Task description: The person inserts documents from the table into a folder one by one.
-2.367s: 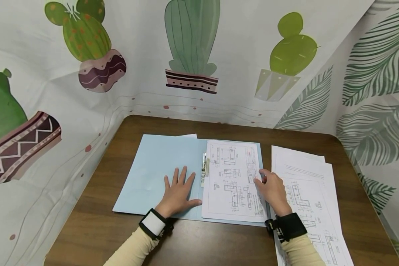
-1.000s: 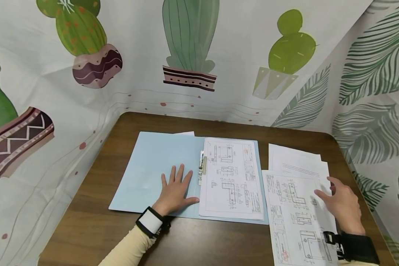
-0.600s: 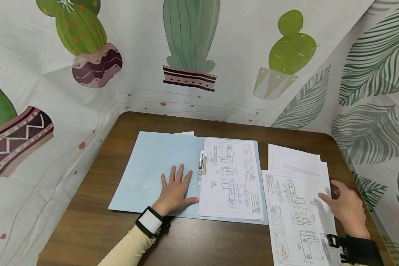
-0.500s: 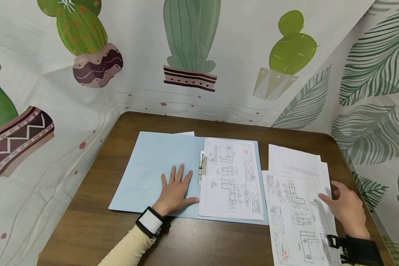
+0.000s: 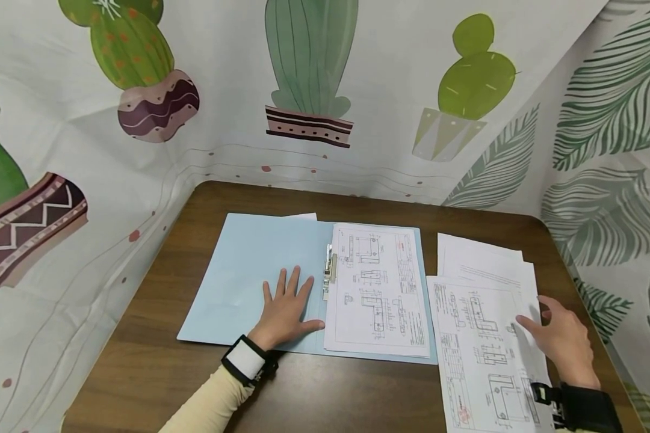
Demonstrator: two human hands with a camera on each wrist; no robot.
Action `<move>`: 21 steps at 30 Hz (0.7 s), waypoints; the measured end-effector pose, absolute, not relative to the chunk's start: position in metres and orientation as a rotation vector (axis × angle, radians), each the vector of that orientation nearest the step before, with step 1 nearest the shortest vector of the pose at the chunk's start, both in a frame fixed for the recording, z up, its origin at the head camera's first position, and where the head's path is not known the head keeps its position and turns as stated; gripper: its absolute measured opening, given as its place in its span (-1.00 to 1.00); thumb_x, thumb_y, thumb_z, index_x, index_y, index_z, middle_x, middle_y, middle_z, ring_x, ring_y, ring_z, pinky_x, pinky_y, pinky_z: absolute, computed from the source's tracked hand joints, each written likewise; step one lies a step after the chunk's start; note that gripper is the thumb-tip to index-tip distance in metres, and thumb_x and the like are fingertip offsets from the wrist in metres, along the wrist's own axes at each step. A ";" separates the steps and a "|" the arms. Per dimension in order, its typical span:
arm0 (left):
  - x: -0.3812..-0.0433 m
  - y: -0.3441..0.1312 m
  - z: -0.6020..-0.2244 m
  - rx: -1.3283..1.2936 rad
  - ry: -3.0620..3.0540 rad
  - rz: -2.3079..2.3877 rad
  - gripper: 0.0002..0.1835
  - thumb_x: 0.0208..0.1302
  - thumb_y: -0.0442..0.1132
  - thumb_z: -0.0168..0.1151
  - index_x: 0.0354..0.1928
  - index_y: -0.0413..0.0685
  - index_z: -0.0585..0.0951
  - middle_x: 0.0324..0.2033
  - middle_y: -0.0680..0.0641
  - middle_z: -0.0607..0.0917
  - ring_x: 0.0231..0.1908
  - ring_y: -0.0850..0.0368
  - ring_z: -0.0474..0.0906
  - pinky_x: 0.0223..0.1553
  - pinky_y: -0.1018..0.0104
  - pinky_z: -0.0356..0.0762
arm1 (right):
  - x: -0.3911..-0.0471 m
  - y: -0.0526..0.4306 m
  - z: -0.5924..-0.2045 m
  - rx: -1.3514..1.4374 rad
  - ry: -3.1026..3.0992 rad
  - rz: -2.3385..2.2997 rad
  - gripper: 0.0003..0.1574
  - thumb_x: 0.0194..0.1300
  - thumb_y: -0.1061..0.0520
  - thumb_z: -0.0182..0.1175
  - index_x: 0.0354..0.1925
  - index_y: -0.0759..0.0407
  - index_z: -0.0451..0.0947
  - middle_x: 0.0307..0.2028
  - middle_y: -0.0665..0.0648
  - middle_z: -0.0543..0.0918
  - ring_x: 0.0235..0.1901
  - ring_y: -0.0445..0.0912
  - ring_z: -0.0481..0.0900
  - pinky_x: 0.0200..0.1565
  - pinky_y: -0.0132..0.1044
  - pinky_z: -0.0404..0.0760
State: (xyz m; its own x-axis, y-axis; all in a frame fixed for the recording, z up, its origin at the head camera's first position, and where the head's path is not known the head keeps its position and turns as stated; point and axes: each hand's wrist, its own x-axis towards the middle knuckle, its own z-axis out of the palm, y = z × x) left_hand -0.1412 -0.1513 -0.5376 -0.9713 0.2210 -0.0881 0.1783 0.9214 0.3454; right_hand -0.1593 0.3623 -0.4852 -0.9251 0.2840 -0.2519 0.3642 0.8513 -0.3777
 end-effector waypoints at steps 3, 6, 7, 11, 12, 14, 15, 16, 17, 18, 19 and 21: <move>-0.141 -0.151 -0.537 0.307 2.958 0.507 0.10 0.08 0.35 0.47 0.53 -0.13 0.33 0.56 -0.37 0.09 0.54 -0.48 -0.16 0.30 -0.65 -0.20 | -0.159 0.362 -0.488 0.497 2.838 -0.631 0.09 0.37 -0.03 0.34 0.53 0.43 0.01 0.21 0.64 0.30 -0.02 0.51 0.41 -0.23 0.25 0.46; -0.141 -0.150 -0.535 0.300 2.962 0.514 0.10 0.07 0.34 0.48 0.53 -0.14 0.33 0.56 -0.38 0.09 0.54 -0.49 -0.16 0.29 -0.65 -0.20 | -0.160 0.361 -0.490 0.496 2.837 -0.625 0.07 0.36 -0.01 0.33 0.53 0.44 0.01 0.20 0.64 0.31 -0.03 0.49 0.43 -0.23 0.24 0.46; -0.141 -0.150 -0.535 0.297 2.962 0.517 0.10 0.07 0.34 0.48 0.52 -0.14 0.33 0.56 -0.38 0.09 0.54 -0.49 -0.16 0.29 -0.65 -0.20 | -0.160 0.361 -0.490 0.498 2.835 -0.622 0.07 0.36 -0.01 0.34 0.53 0.44 0.02 0.20 0.63 0.31 -0.04 0.48 0.43 -0.23 0.24 0.46; -0.141 -0.150 -0.534 0.290 2.962 0.517 0.10 0.06 0.33 0.48 0.53 -0.14 0.33 0.56 -0.38 0.09 0.54 -0.48 -0.17 0.30 -0.64 -0.20 | -0.160 0.361 -0.493 0.505 2.819 -0.617 0.08 0.35 -0.02 0.35 0.53 0.43 0.03 0.20 0.62 0.31 -0.05 0.46 0.42 -0.23 0.23 0.45; -0.141 -0.150 -0.535 0.289 2.962 0.515 0.10 0.06 0.33 0.48 0.53 -0.14 0.33 0.56 -0.38 0.09 0.54 -0.48 -0.17 0.30 -0.64 -0.20 | -0.160 0.361 -0.494 0.500 2.816 -0.617 0.08 0.35 -0.03 0.35 0.53 0.43 0.03 0.20 0.62 0.31 -0.05 0.46 0.42 -0.23 0.23 0.45; -0.141 -0.150 -0.535 0.286 2.960 0.511 0.10 0.07 0.34 0.48 0.53 -0.13 0.33 0.56 -0.38 0.08 0.54 -0.48 -0.17 0.30 -0.64 -0.21 | -0.160 0.360 -0.494 0.495 2.810 -0.615 0.08 0.35 -0.04 0.35 0.52 0.43 0.03 0.21 0.62 0.31 -0.02 0.47 0.42 -0.21 0.25 0.45; -0.141 -0.149 -0.535 0.285 2.958 0.509 0.10 0.07 0.34 0.48 0.53 -0.13 0.32 0.56 -0.37 0.08 0.55 -0.47 -0.18 0.31 -0.64 -0.21 | -0.160 0.360 -0.495 0.490 2.809 -0.616 0.08 0.35 -0.04 0.35 0.52 0.43 0.03 0.21 0.63 0.31 -0.01 0.48 0.42 -0.20 0.26 0.45; -0.141 -0.149 -0.535 0.283 2.958 0.510 0.10 0.07 0.34 0.48 0.53 -0.13 0.33 0.56 -0.37 0.08 0.55 -0.47 -0.18 0.31 -0.64 -0.21 | -0.160 0.359 -0.495 0.488 2.807 -0.617 0.09 0.35 -0.04 0.35 0.52 0.44 0.03 0.21 0.63 0.31 0.01 0.49 0.41 -0.18 0.29 0.44; -0.142 -0.149 -0.535 0.282 2.957 0.510 0.11 0.06 0.34 0.48 0.53 -0.12 0.32 0.57 -0.37 0.08 0.55 -0.47 -0.18 0.31 -0.63 -0.22 | -0.160 0.358 -0.495 0.491 2.803 -0.621 0.09 0.34 -0.05 0.36 0.52 0.43 0.03 0.22 0.64 0.31 0.04 0.51 0.40 -0.16 0.32 0.44; -0.142 -0.149 -0.535 0.282 2.956 0.508 0.11 0.06 0.34 0.48 0.53 -0.12 0.32 0.57 -0.37 0.08 0.55 -0.47 -0.18 0.31 -0.63 -0.22 | -0.160 0.357 -0.495 0.494 2.799 -0.623 0.09 0.34 -0.04 0.36 0.52 0.44 0.03 0.22 0.64 0.31 0.06 0.53 0.38 -0.13 0.36 0.43; -0.142 -0.149 -0.535 0.282 2.956 0.506 0.11 0.07 0.35 0.48 0.53 -0.12 0.32 0.57 -0.37 0.07 0.55 -0.47 -0.19 0.31 -0.63 -0.22 | -0.159 0.356 -0.495 0.500 2.794 -0.625 0.09 0.34 -0.03 0.36 0.52 0.44 0.03 0.23 0.65 0.30 0.09 0.54 0.36 -0.11 0.39 0.41; -0.142 -0.149 -0.535 0.283 2.957 0.506 0.11 0.06 0.35 0.48 0.53 -0.12 0.32 0.57 -0.37 0.08 0.55 -0.47 -0.18 0.31 -0.63 -0.22 | -0.159 0.355 -0.496 0.510 2.784 -0.638 0.12 0.32 -0.04 0.38 0.52 0.43 0.02 0.23 0.66 0.29 0.10 0.56 0.33 -0.07 0.44 0.38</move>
State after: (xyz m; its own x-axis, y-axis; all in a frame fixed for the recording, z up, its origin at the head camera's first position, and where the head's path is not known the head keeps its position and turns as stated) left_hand -0.1417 -0.1493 -0.5353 -0.9742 0.2052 -0.0939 0.1623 0.9263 0.3400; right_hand -0.1593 0.3547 -0.4961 -0.9104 0.2802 -0.3044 0.3849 0.8437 -0.3743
